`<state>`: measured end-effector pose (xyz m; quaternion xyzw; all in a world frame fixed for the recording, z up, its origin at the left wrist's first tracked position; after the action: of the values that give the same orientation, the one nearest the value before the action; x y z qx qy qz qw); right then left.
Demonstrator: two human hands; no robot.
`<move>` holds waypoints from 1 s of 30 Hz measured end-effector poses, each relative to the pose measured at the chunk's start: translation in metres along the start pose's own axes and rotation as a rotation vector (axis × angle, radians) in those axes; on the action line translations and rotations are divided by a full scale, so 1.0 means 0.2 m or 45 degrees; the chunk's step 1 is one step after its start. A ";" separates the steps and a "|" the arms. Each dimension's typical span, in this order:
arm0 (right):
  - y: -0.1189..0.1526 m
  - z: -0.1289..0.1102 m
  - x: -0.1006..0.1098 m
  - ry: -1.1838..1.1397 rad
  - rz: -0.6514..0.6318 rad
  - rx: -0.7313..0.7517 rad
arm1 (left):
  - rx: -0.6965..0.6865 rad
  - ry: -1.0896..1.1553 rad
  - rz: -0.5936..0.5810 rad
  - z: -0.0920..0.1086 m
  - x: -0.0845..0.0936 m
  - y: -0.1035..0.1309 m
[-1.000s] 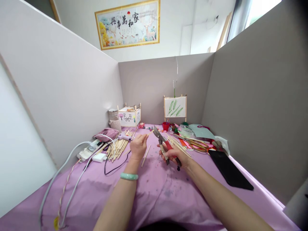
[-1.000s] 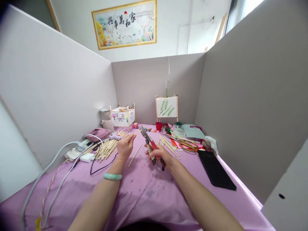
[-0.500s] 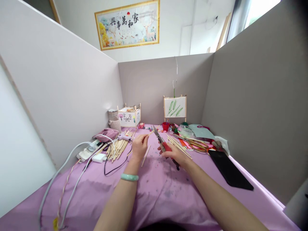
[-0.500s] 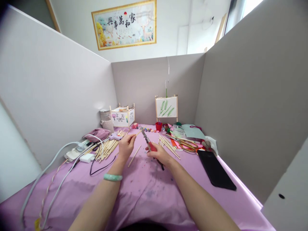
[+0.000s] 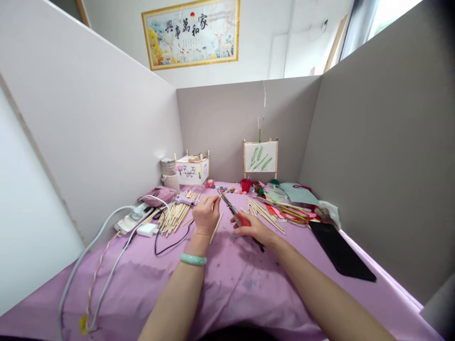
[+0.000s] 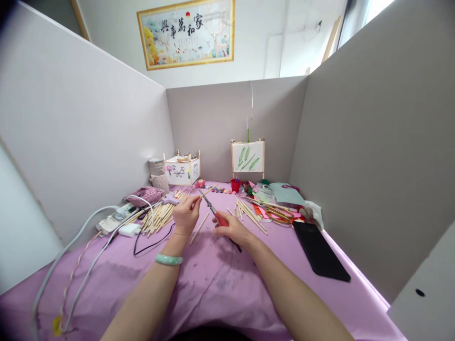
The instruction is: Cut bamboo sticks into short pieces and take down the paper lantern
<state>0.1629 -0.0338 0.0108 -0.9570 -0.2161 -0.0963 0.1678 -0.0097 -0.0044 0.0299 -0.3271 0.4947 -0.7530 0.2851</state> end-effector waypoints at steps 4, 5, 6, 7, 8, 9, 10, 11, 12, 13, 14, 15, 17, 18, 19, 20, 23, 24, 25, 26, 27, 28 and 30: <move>0.00 0.00 0.00 -0.017 0.006 -0.004 | 0.007 -0.024 -0.002 0.01 0.01 0.00; 0.00 0.00 -0.01 -0.003 0.004 -0.003 | 0.012 -0.026 -0.008 0.01 0.01 0.00; 0.00 0.00 -0.01 0.012 -0.001 0.001 | 0.018 -0.026 -0.013 0.01 0.01 0.00; 0.00 0.00 -0.01 0.029 -0.007 0.007 | 0.026 -0.027 -0.018 0.01 0.01 0.00; 0.00 0.00 -0.01 0.040 -0.011 0.013 | 0.034 -0.027 -0.024 0.01 0.01 0.00; -0.01 0.00 -0.01 0.048 -0.013 0.018 | 0.041 -0.025 -0.029 0.01 0.00 0.00; -0.01 0.00 -0.01 0.052 -0.011 0.019 | 0.047 -0.024 -0.035 0.00 0.00 0.00; -0.01 0.00 -0.01 0.055 -0.008 0.018 | 0.050 -0.023 -0.040 0.00 0.00 0.00; -0.01 0.00 -0.01 0.059 -0.004 0.015 | 0.052 -0.023 -0.044 0.00 0.00 0.00; -0.01 0.00 -0.01 0.061 -0.003 0.012 | 0.052 -0.025 -0.048 0.00 0.00 0.00; -0.01 0.00 -0.01 0.064 -0.002 0.011 | 0.050 -0.029 -0.049 0.00 0.00 0.00; -0.01 0.00 -0.01 0.068 -0.001 0.011 | 0.049 -0.034 -0.051 0.00 -0.01 0.00; 0.00 -0.01 -0.01 0.081 0.001 0.018 | 0.048 -0.049 -0.053 0.00 -0.01 0.00; 0.00 0.00 -0.01 0.090 0.004 0.024 | 0.045 -0.057 -0.055 0.00 -0.01 0.00; -0.01 0.00 -0.01 0.098 0.004 0.030 | 0.041 -0.066 -0.056 0.00 0.00 0.00; -0.01 0.00 -0.01 0.104 0.004 0.037 | 0.036 -0.076 -0.058 0.00 0.00 0.00; -0.01 0.02 0.00 0.129 0.005 0.056 | 0.013 -0.096 -0.064 0.01 0.00 0.00; -0.02 0.03 0.00 0.141 0.008 0.059 | 0.008 -0.098 -0.068 0.01 0.00 0.00; -0.02 0.04 0.00 0.155 0.013 0.057 | 0.004 -0.099 -0.072 0.01 0.00 0.00; -0.02 0.04 0.00 0.168 0.019 0.051 | 0.002 -0.100 -0.076 0.01 0.00 0.00; -0.03 0.05 0.00 0.180 0.023 0.041 | 0.000 -0.101 -0.078 0.01 0.00 -0.01; -0.03 0.05 0.00 0.190 0.029 0.031 | -0.001 -0.102 -0.079 0.00 0.00 -0.01; -0.03 0.06 -0.01 0.209 0.040 0.021 | -0.008 -0.109 -0.076 0.00 0.01 -0.01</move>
<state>0.1603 -0.0243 0.0019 -0.9478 -0.1873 -0.1698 0.1941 -0.0106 -0.0046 0.0313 -0.3744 0.4744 -0.7450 0.2823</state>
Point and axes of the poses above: each hand's wrist, its own y-axis away from the middle knuckle, its own x-axis out of the back of the hand, z = x × y, the point moved 3 cm from there along -y, towards the middle knuckle, and after that the axes turned 4 degrees about x, right-handed, at the moved point
